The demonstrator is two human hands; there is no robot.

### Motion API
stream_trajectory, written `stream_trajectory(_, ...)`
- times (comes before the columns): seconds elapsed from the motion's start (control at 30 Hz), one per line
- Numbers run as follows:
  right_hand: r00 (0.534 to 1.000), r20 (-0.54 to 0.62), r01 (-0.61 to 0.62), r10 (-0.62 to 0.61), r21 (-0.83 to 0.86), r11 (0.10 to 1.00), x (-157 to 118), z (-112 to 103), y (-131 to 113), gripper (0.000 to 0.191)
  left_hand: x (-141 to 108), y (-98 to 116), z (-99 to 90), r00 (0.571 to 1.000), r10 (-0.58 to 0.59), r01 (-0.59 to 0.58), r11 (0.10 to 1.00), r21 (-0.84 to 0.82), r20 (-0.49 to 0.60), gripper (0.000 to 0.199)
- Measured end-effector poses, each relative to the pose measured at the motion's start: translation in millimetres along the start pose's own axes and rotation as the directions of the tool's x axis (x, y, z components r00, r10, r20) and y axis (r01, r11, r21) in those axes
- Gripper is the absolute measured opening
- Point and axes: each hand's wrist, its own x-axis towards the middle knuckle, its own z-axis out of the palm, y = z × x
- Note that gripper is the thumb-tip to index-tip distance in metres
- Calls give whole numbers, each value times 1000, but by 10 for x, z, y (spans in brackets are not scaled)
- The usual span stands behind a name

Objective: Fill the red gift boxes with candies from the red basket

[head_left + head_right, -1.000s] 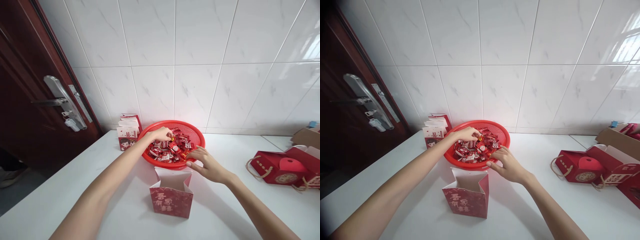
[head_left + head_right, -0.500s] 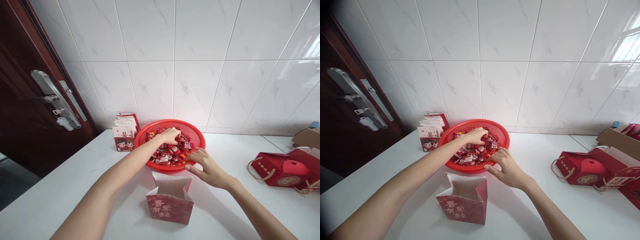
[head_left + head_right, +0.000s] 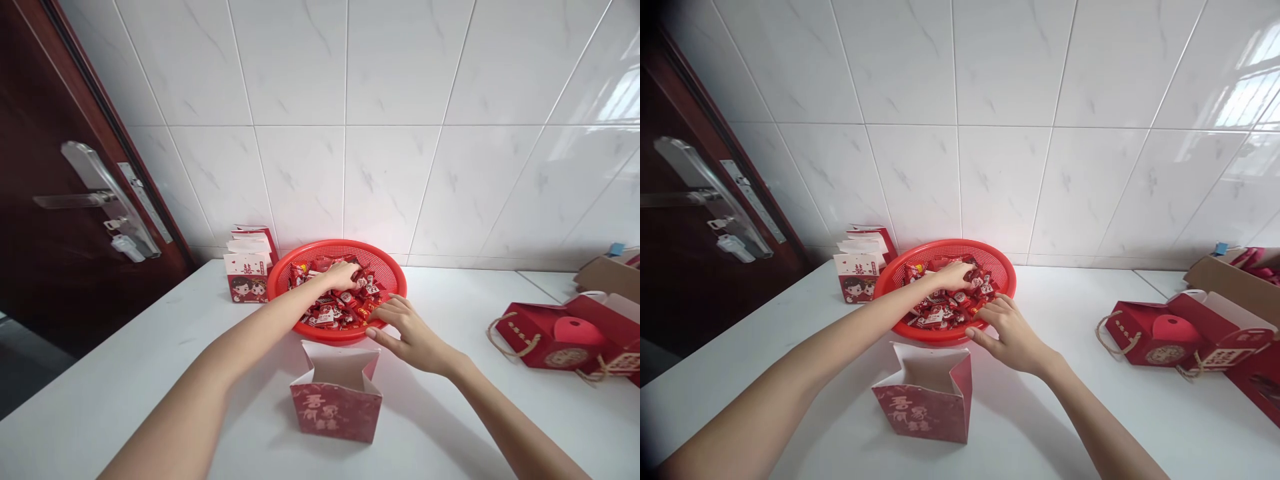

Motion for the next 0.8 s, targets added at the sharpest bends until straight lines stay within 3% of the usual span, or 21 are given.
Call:
stream_trajectory(0.13,1000,-12,-25,25,55,998,2,-6,3,36,-74,-46,-150,998,52,-49,994,-94,25,29)
stream_trajectory(0.2,992,-70,-93,105,160,983,4,4,21,36,-168,-64,-231,998,59,-59,990,-131,-4,26)
stream_trajectory(0.33,909,-233,-217,346,444,869,42,24,60,42,-446,-37,-342,995,103,-104,969,-226,-19,31)
stream_trajectory(0.4,884,-258,-202,390,542,816,74,29,55,45,-577,31,-375,981,191,-170,926,-338,32,32)
stream_trajectory(0.47,890,-247,-158,384,622,767,102,32,33,44,-666,136,-399,957,282,-227,882,-413,76,32)
stream_trajectory(0.63,870,-232,-79,436,806,586,110,36,-8,34,-691,352,-425,948,280,-232,934,-272,151,42)
stream_trajectory(0.73,821,-253,-38,512,871,491,101,20,-2,33,-653,298,-417,949,227,-200,970,-135,221,15)
stream_trajectory(0.77,808,-257,-25,531,885,465,102,14,0,33,-638,252,-407,954,184,-170,982,-78,236,12)
stream_trajectory(0.8,799,-254,-16,545,897,441,105,8,0,33,-622,200,-391,960,133,-132,991,-22,245,22)
